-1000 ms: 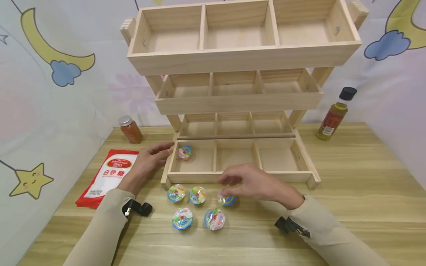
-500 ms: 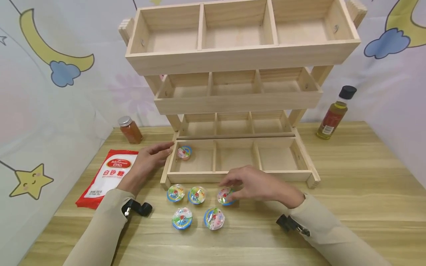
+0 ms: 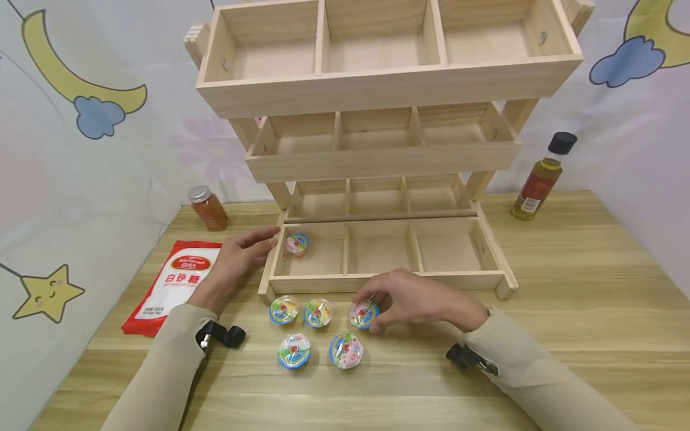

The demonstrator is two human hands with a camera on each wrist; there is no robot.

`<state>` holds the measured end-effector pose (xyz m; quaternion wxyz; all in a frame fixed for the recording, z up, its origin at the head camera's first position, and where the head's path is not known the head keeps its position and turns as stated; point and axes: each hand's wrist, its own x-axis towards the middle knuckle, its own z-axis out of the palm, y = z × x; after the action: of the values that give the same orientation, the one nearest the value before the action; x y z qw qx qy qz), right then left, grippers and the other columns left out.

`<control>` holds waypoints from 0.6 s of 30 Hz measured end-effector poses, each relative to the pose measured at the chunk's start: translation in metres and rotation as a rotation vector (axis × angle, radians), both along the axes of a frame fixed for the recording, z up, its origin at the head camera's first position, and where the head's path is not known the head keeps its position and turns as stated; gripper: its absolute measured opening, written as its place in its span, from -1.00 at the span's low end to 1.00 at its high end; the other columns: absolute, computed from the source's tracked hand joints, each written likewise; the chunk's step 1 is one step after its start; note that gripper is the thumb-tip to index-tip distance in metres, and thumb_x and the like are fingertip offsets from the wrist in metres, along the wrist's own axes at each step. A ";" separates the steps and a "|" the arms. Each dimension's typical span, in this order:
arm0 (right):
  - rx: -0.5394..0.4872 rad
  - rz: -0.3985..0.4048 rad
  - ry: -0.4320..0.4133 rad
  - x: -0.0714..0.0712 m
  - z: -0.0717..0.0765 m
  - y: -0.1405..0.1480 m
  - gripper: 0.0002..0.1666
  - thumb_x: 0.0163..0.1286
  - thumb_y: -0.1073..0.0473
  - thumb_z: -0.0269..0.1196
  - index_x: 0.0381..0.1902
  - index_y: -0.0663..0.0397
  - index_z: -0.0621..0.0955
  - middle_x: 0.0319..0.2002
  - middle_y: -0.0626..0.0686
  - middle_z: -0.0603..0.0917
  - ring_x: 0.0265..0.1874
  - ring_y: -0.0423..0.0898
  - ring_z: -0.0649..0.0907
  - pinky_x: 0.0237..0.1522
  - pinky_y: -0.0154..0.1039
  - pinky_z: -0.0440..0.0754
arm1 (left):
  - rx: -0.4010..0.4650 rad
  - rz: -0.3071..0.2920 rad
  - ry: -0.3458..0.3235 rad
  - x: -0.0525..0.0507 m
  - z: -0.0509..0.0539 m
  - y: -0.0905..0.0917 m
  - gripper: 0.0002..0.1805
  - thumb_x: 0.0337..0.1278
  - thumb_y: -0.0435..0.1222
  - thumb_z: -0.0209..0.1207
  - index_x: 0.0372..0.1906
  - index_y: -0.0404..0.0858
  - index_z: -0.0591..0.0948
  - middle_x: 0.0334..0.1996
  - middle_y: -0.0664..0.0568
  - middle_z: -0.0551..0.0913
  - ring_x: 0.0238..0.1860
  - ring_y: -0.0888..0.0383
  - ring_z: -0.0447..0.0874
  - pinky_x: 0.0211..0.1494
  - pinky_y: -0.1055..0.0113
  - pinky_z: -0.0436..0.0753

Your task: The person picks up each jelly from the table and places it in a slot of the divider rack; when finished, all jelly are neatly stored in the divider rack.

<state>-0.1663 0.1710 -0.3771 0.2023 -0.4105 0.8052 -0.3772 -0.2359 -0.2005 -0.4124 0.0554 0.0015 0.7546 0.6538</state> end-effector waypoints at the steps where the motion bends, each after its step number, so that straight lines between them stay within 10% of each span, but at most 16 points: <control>1: -0.004 0.003 -0.002 0.000 0.000 0.000 -0.51 0.27 0.27 0.59 0.14 0.19 0.73 0.03 -0.02 0.76 -0.08 -0.18 0.73 0.04 -0.25 0.76 | 0.001 0.001 0.000 0.000 0.000 0.000 -0.53 0.50 -0.23 0.32 0.39 -0.28 0.64 0.36 -0.13 0.62 0.13 0.18 0.70 0.11 0.37 0.73; 18: -0.030 -0.003 -0.002 0.002 -0.005 -0.005 -0.55 0.32 0.24 0.55 0.13 0.19 0.72 0.01 -0.05 0.73 -0.11 -0.19 0.72 0.02 -0.23 0.77 | -0.005 0.000 0.005 0.000 -0.002 -0.001 -0.54 0.50 -0.22 0.32 0.37 -0.27 0.66 0.35 -0.12 0.63 0.15 0.18 0.69 0.12 0.36 0.73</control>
<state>-0.1643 0.1659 -0.3823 0.1961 -0.4118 0.8000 -0.3899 -0.2364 -0.2018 -0.4140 0.0536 0.0030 0.7564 0.6520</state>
